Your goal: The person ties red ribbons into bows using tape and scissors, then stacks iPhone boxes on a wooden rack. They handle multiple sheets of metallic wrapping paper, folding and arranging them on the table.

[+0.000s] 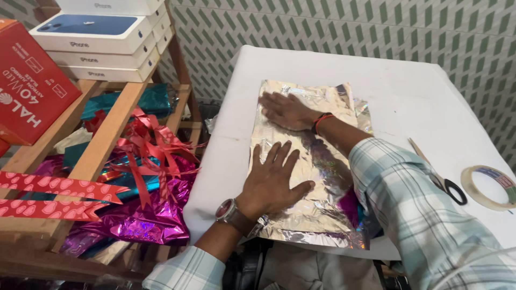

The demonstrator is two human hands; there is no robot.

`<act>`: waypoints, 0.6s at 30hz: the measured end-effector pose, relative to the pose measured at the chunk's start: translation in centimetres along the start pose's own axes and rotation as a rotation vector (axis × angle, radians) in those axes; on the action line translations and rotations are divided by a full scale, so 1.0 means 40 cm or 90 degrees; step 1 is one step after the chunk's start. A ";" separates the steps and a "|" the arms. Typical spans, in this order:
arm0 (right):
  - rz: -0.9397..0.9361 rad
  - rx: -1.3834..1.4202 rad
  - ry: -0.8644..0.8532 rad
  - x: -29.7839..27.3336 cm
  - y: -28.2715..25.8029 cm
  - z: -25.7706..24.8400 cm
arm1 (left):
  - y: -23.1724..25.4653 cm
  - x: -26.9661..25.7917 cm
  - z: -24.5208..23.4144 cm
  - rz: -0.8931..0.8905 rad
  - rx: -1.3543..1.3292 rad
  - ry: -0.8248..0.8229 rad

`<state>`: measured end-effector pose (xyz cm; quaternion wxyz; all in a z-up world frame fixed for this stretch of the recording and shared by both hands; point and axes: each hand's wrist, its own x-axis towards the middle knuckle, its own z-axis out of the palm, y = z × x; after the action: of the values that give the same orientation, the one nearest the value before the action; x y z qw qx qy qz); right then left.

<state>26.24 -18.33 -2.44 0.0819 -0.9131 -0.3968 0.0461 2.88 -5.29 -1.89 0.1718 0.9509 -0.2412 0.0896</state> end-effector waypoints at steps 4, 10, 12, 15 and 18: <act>0.064 -0.043 0.027 0.054 0.051 0.000 | -0.003 -0.001 0.003 0.002 -0.003 0.017; 0.194 -0.093 0.104 0.002 0.074 -0.056 | 0.000 -0.003 0.000 -0.011 -0.029 -0.003; 0.196 -0.055 0.150 -0.062 0.067 -0.105 | 0.000 -0.003 -0.006 -0.005 -0.035 0.002; 0.176 -0.007 0.232 -0.241 0.055 -0.173 | -0.004 -0.003 -0.010 -0.006 -0.064 -0.008; 0.311 0.118 0.273 -0.444 0.030 -0.225 | -0.014 0.002 -0.014 -0.005 -0.139 0.058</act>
<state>16.36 -33.18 6.52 0.2325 -0.9588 -0.1345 -0.0928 3.15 -4.67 -1.51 0.2852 0.9226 -0.2377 0.1051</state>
